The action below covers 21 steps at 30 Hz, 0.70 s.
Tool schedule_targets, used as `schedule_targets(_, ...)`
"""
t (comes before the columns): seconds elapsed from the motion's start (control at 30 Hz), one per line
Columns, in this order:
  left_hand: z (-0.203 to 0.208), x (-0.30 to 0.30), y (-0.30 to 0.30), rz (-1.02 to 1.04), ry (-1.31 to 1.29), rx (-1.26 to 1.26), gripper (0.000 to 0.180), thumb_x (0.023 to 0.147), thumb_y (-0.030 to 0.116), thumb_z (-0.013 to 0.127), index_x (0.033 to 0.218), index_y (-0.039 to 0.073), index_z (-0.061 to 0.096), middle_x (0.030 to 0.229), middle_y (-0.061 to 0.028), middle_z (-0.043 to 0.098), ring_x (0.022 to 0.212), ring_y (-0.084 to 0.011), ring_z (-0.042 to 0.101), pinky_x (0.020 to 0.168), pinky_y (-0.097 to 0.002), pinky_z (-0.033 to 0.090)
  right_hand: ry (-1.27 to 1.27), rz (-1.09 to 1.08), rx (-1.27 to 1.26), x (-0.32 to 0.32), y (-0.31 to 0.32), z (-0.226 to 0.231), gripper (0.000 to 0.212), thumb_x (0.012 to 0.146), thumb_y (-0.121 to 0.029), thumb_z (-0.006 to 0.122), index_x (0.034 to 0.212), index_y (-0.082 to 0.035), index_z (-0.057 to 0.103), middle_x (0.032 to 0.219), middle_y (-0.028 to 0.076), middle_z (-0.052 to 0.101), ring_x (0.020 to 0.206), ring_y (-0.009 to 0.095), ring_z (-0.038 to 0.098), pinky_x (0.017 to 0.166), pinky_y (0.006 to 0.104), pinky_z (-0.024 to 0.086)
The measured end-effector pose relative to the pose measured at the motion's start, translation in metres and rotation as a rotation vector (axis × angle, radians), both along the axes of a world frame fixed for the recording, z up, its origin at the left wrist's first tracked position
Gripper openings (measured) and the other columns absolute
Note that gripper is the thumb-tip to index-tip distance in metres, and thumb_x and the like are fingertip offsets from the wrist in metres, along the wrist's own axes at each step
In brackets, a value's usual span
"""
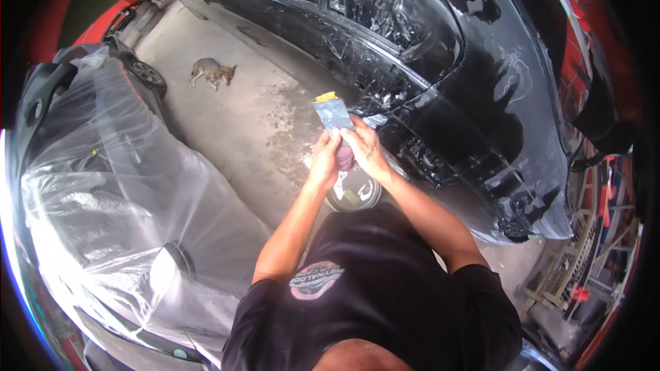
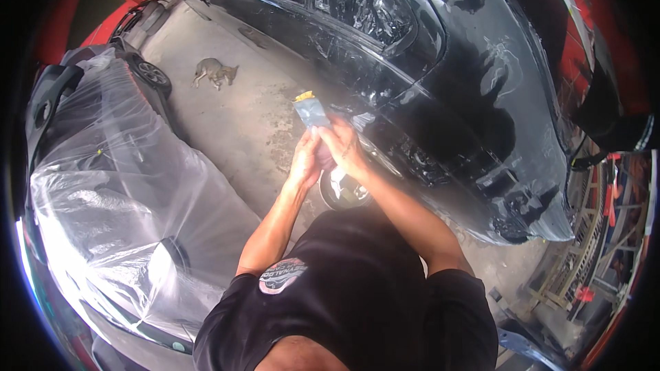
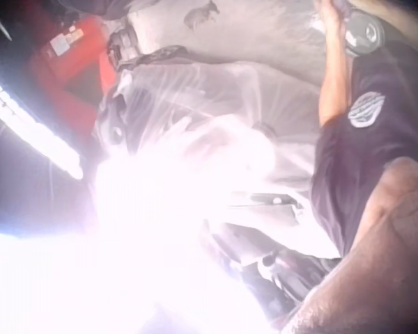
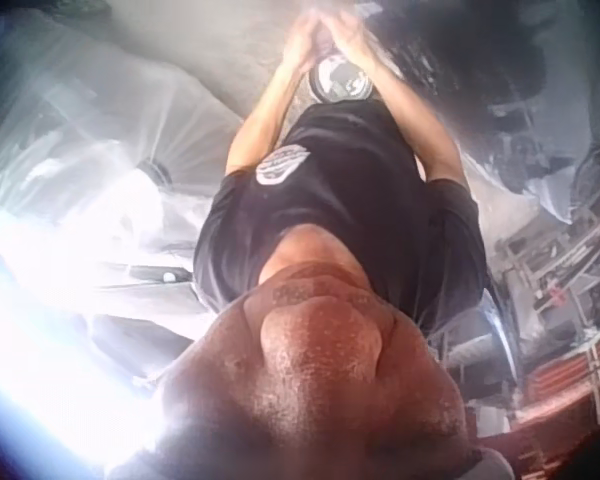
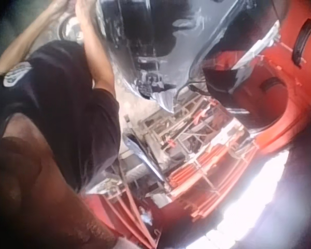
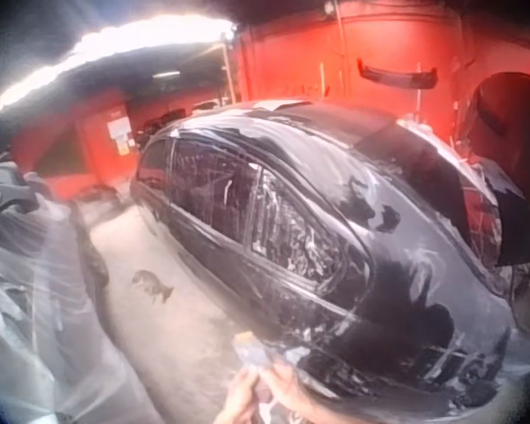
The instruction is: The person scrubs the rear window and trunk of a black car using a sponge and a purple cloth, repeatedly dipping the sponge into a bucket of water. The person then walks to a workbench to pick up a spray bottle and returns to the car to spray the surface.
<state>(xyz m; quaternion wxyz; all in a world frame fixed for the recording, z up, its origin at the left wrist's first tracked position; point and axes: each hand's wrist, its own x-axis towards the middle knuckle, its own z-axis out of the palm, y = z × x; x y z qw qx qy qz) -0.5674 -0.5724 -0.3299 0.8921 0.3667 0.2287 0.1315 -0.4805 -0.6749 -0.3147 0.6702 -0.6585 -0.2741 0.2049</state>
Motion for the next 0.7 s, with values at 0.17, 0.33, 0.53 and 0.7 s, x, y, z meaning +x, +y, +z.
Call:
schedule_targets(0.17, 0.008, 0.001, 0.018, -0.002, 0.063, 0.154, 0.026, 0.101, 0.013, 0.069, 0.123, 0.001, 0.062, 0.108, -0.0065, 0.071, 0.091, -0.0159, 0.070, 0.083, -0.0306, 0.058, 0.075, 0.108, -0.234, 0.034, -0.003, 0.046, 0.022, 0.098, -0.011, 0.061, 0.108, 0.005, 0.072, 0.103, 0.012, 0.073, 0.086, 0.012, 0.067, 0.071, 0.0309, 0.054)
schedule_targets(0.33, 0.042, 0.035, 0.040, -0.170, 0.170, 0.501, 0.024, 0.093, 0.010, 0.078, 0.112, -0.003, 0.071, 0.102, -0.0075, 0.074, 0.086, -0.0091, 0.066, 0.077, -0.0269, 0.055, -0.063, -0.053, 0.070, 0.053, 0.025, 0.061, 0.021, 0.094, -0.011, 0.068, 0.108, 0.004, 0.071, 0.088, 0.009, 0.072, 0.080, 0.010, 0.064, 0.072, 0.0322, 0.054)
schedule_targets(0.53, 0.021, 0.086, 0.110, -0.345, 0.147, 0.674, 0.017, 0.092, 0.013, 0.080, 0.100, 0.001, 0.070, 0.083, -0.0063, 0.073, 0.072, -0.0107, 0.068, 0.063, -0.0250, 0.056, -0.775, -0.289, -0.186, 0.117, 0.068, 0.073, 0.016, 0.089, -0.009, 0.072, 0.099, 0.003, 0.074, 0.093, 0.015, 0.070, 0.083, 0.032, 0.068, 0.078, 0.0399, 0.055)
schedule_targets(0.7, 0.014, 0.140, 0.234, -0.200, 0.070, 0.540, 0.011, 0.093, 0.010, 0.077, 0.095, 0.002, 0.070, 0.082, -0.0114, 0.074, 0.070, -0.0168, 0.073, 0.060, -0.0269, 0.061, -1.396, -0.376, -0.674, 0.158, 0.099, 0.044, 0.040, 0.083, -0.007, 0.067, 0.122, -0.001, 0.068, 0.117, 0.015, 0.067, 0.102, 0.030, 0.062, 0.085, 0.0418, 0.050)
